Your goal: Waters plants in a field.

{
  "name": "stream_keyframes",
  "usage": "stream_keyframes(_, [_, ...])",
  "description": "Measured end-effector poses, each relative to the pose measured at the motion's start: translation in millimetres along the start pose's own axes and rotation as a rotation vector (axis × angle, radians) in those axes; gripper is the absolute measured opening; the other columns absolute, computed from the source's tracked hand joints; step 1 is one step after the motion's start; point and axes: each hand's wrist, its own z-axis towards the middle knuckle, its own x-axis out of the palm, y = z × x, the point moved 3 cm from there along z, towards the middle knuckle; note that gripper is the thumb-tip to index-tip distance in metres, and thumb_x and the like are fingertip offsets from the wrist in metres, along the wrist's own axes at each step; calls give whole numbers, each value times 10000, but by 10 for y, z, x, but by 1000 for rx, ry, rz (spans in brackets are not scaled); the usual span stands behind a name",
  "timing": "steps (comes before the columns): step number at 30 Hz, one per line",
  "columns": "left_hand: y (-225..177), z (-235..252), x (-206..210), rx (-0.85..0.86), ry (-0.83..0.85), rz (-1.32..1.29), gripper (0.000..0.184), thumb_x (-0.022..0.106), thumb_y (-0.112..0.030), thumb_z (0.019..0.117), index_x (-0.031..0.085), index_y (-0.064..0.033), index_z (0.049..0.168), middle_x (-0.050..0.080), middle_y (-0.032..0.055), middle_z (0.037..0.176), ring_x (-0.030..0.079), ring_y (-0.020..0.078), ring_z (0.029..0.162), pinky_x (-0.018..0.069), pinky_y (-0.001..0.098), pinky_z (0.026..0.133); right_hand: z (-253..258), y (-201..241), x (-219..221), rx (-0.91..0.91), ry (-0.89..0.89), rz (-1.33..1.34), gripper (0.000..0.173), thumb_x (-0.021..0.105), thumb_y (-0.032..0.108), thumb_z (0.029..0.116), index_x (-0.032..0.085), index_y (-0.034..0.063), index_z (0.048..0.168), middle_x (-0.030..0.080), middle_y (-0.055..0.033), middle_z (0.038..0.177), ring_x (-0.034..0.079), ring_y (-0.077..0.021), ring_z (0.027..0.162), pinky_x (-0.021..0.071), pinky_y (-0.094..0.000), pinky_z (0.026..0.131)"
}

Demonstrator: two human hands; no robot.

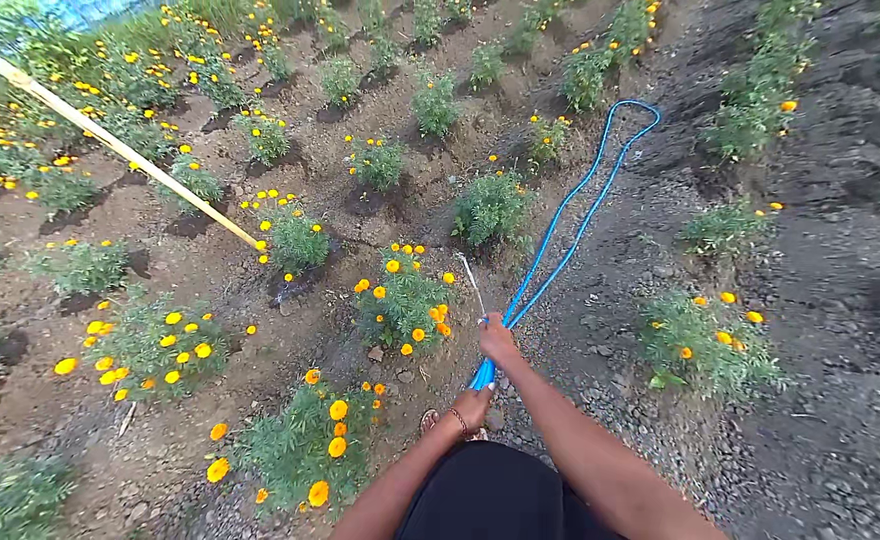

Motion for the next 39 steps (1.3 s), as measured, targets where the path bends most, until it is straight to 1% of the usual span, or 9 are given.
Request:
stream_keyframes(3, [-5, 29, 79, -2, -19, 6, 588, 221, -522, 1117, 549, -61, 956, 417, 1, 677, 423, 146, 530, 413, 318, 538, -4, -58, -44, -13, -12, 1, 423, 340, 268, 1134, 384, 70, 1505, 651, -246, 1261, 660, -386, 1173, 518, -521, 998])
stream_keyframes(8, [-22, 102, 214, 5, -35, 40, 605, 224, -526, 1115, 557, -52, 944, 437, 18, 689, 444, 161, 550, 427, 339, 562, 9, -181, -109, -44, -8, -14, 414, 335, 259, 1133, 382, 68, 1498, 660, -239, 1240, 670, -379, 1153, 523, -518, 987])
stream_keyframes(13, [6, 145, 359, -10, -36, 14, 595, 230, -541, 1111, 544, -67, 937, 424, 3, 654, 425, 146, 510, 413, 319, 522, 14, -309, -120, -48, 32, -28, 423, 338, 262, 1133, 381, 58, 1501, 647, -248, 1267, 655, -381, 1186, 513, -517, 1007])
stream_keyframes(17, [-36, 132, 417, -6, -30, -19, 594, 223, -534, 1114, 544, -68, 934, 405, -7, 641, 409, 139, 499, 401, 309, 513, 5, -311, -177, -71, 26, -40, 426, 342, 278, 1133, 383, 69, 1502, 661, -238, 1234, 670, -380, 1146, 520, -521, 985])
stream_keyframes(21, [-31, 148, 468, -13, -36, -33, 581, 227, -534, 1113, 538, -73, 945, 407, -13, 637, 413, 133, 495, 407, 304, 512, 13, -363, -182, -59, 43, -35, 417, 350, 282, 1131, 386, 79, 1494, 659, -243, 1240, 665, -383, 1163, 518, -529, 991])
stream_keyframes(26, [-66, 130, 484, -15, -36, -30, 575, 236, -531, 1114, 531, -81, 911, 405, -19, 616, 405, 125, 485, 397, 295, 505, 2, -403, -196, -53, 46, -32, 427, 350, 283, 1129, 382, 82, 1504, 660, -241, 1242, 667, -380, 1163, 522, -526, 990])
stream_keyframes(33, [-85, 176, 477, -19, -25, 4, 580, 249, -538, 1111, 538, -82, 899, 412, -19, 613, 411, 122, 492, 399, 296, 518, 29, -441, -213, -38, 50, -4, 432, 358, 279, 1128, 374, 85, 1513, 653, -244, 1253, 662, -380, 1166, 517, -515, 997])
stream_keyframes(36, [-68, 172, 444, -12, -20, 8, 581, 250, -539, 1111, 534, -81, 894, 412, -17, 612, 411, 125, 491, 398, 298, 515, 8, -419, -207, -44, 23, 7, 418, 358, 282, 1130, 391, 87, 1498, 664, -238, 1225, 671, -377, 1141, 523, -519, 979])
stream_keyframes(39, [-26, 146, 412, -13, -8, 7, 568, 250, -528, 1114, 531, -84, 898, 409, -18, 613, 407, 124, 488, 392, 292, 509, -10, -408, -158, -28, 25, -5, 422, 368, 282, 1126, 393, 83, 1497, 661, -232, 1242, 667, -369, 1159, 521, -512, 990])
